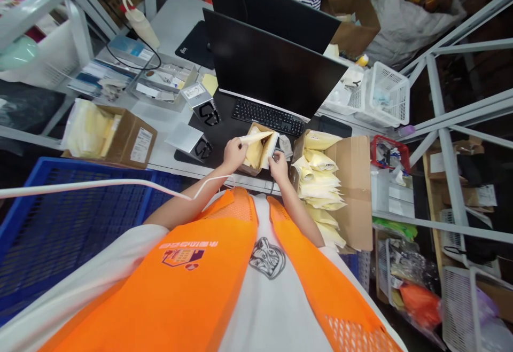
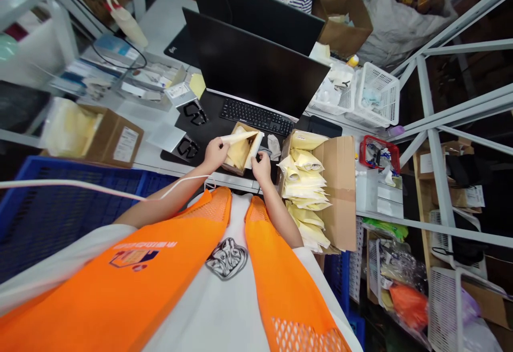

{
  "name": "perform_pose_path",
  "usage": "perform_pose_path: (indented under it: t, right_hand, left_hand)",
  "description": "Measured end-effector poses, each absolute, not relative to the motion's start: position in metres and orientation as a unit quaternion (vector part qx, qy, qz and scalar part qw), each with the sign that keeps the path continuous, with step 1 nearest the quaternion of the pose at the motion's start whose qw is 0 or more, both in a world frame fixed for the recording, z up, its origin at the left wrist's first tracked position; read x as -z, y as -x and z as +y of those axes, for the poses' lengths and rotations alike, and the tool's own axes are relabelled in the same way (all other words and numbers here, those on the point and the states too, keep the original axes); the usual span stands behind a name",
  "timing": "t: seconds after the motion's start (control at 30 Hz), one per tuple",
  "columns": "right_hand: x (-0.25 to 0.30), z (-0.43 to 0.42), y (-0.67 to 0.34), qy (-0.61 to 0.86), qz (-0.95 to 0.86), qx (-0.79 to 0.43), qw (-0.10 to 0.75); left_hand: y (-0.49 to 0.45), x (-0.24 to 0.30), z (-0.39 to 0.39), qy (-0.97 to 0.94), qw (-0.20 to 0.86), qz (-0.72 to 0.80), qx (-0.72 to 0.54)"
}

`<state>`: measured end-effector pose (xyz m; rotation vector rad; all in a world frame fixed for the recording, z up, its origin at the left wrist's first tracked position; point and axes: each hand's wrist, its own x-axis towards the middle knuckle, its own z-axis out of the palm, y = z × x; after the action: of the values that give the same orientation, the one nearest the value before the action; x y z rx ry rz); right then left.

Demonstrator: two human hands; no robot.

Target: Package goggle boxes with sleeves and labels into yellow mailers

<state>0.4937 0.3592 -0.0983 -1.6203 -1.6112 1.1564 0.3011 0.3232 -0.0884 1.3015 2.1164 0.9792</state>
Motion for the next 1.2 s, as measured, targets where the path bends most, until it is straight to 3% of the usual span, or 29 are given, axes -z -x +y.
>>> perform_pose_path:
  t: [0.1, 0.3, 0.53, 0.83, 0.97, 1.07, 1.2]
  right_hand:
    - [0.085, 0.365, -0.489, 0.599, -0.632, -0.372, 0.321]
    - [0.088, 0.382, -0.491, 0.613, -0.628, -0.425, 0.22]
    - [0.117, 0.383, -0.511, 0.588, -0.57, -0.517, 0.251]
    - [0.098, 0.382, -0.505, 0.554, -0.573, -0.544, 0.262]
    - [0.085, 0.379, -0.486, 0.546, -0.692, -0.394, 0.262]
    - [0.077, 0.378, -0.471, 0.491, -0.805, -0.276, 0.188]
    - [0.074, 0.385, -0.454, 0.432, -0.854, -0.291, 0.017]
  left_hand:
    - [-0.316, 0.08, 0.317, -0.63, 0.199, 0.678, -0.322]
    - [-0.34, 0.08, 0.299, -0.767, 0.314, 0.503, -0.247]
    - [-0.312, 0.094, 0.295, -0.617, 0.186, 0.718, -0.264]
    - [-0.308, 0.093, 0.303, -0.588, 0.219, 0.765, -0.145]
    - [-0.324, 0.085, 0.299, -0.633, 0.19, 0.736, -0.146]
    - [-0.336, 0.082, 0.295, -0.676, 0.215, 0.692, -0.133]
    - [-0.341, 0.081, 0.29, -0.654, 0.232, 0.708, -0.132]
